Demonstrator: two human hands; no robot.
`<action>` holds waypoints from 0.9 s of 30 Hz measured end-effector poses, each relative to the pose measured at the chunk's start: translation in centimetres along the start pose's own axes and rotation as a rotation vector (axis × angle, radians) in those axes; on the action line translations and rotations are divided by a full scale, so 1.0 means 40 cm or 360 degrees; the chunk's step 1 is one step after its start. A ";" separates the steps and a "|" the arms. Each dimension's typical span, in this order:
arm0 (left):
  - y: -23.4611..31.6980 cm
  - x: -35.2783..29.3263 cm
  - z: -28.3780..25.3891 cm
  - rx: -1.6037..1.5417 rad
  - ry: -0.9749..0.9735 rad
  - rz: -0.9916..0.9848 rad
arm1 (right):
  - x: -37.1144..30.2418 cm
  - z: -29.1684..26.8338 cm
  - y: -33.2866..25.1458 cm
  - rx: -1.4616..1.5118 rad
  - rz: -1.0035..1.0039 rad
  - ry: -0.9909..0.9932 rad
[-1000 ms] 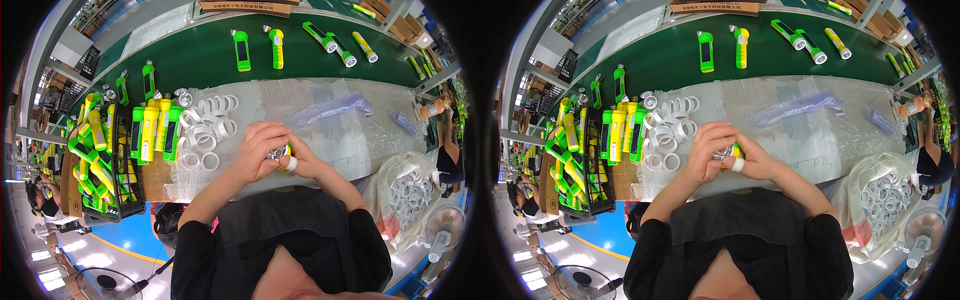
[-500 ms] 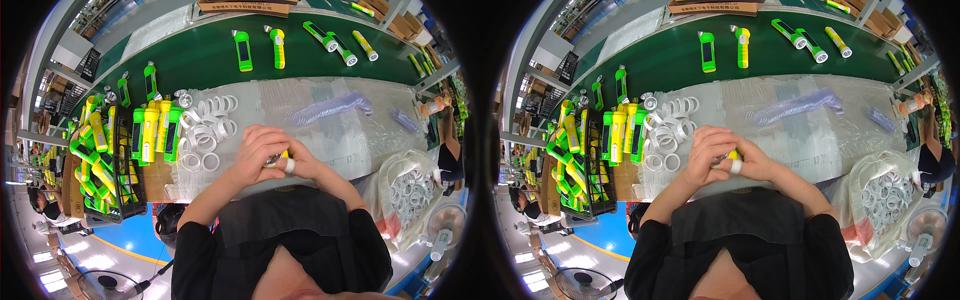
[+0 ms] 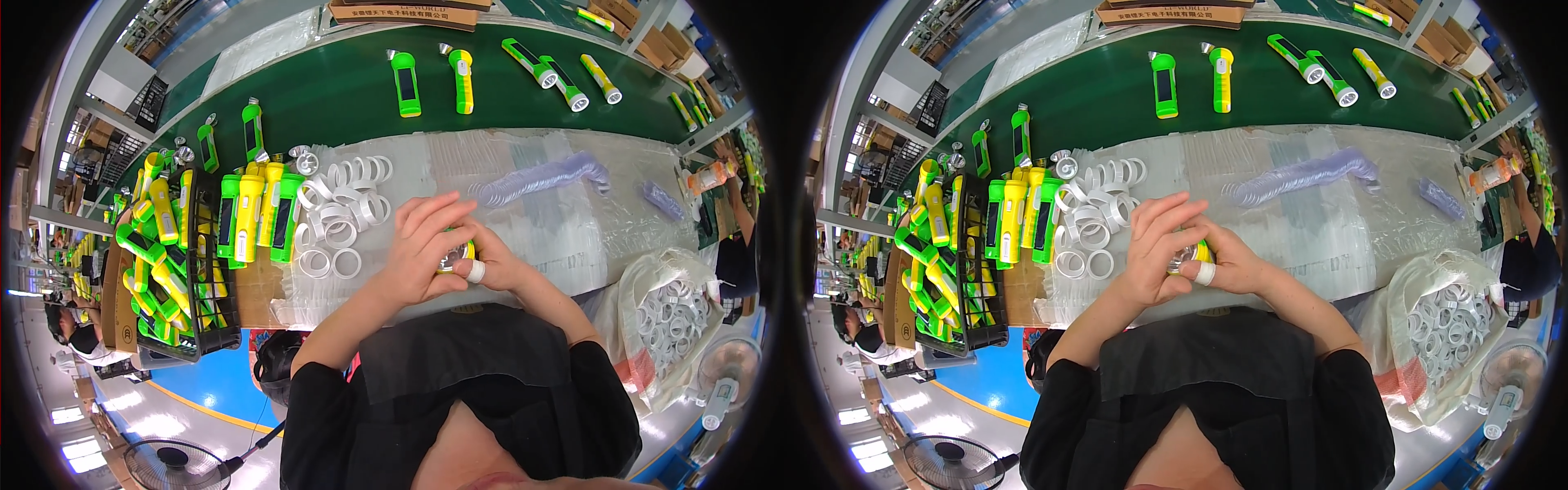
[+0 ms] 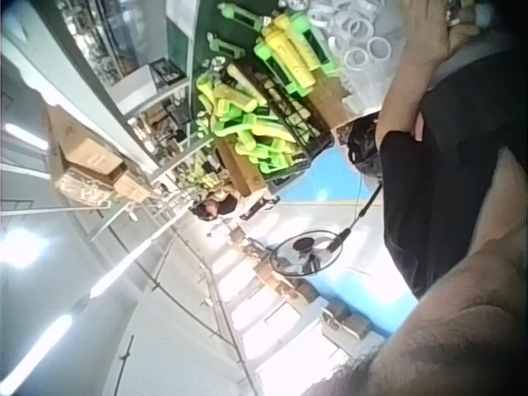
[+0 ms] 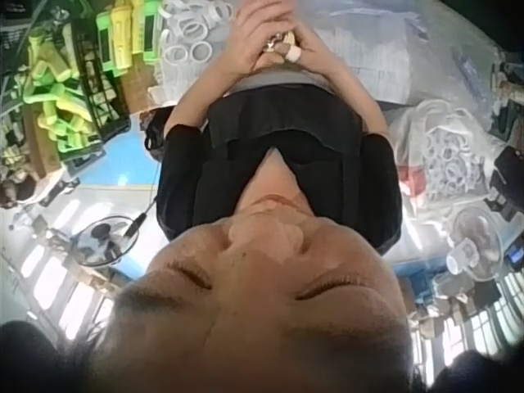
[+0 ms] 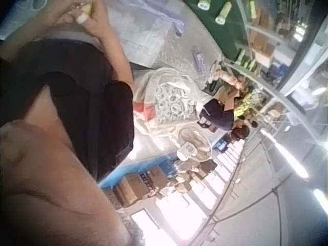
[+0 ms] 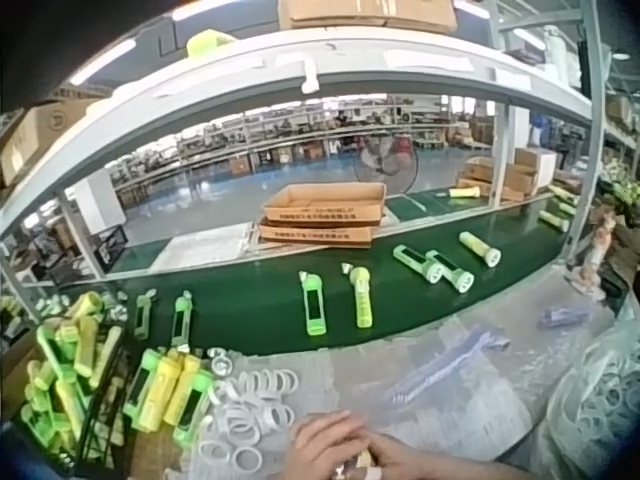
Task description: Assembling flashlight components by attaching lenses and rings to the bodies on a production line.
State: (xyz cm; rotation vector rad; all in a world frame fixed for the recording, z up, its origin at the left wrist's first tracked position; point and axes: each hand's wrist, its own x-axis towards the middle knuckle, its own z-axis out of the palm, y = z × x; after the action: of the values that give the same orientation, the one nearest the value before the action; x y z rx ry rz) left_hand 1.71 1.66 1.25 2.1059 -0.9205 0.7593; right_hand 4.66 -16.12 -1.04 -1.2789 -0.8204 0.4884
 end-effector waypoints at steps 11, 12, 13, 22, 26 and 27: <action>0.033 0.002 -0.003 -0.0702 0.0198 -0.0744 | 0.015 -0.003 -0.009 0.0396 0.0101 0.0002; 0.038 -0.006 -0.010 -0.1087 0.0180 -0.0975 | 0.014 -0.005 -0.010 0.0392 0.0103 0.0006; 0.049 -0.010 -0.013 -0.1092 0.0180 -0.0973 | 0.012 -0.007 -0.011 0.0415 0.0190 -0.0015; 0.092 0.023 -0.030 -0.1804 0.0114 -0.1566 | 0.017 0.000 0.002 0.0184 -0.0045 -0.0024; 0.089 0.026 -0.032 -0.1822 0.0086 -0.1558 | 0.015 -0.001 -0.002 0.0113 0.0048 -0.0020; 0.088 0.025 -0.031 -0.1807 0.0088 -0.1554 | 0.016 0.002 -0.002 0.0120 0.0042 0.0009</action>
State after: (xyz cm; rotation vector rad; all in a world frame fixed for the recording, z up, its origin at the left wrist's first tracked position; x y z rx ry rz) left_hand -0.76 0.50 3.99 1.2035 -0.0892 -0.2235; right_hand 5.01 -15.62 -0.80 -1.2223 -0.7741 0.5318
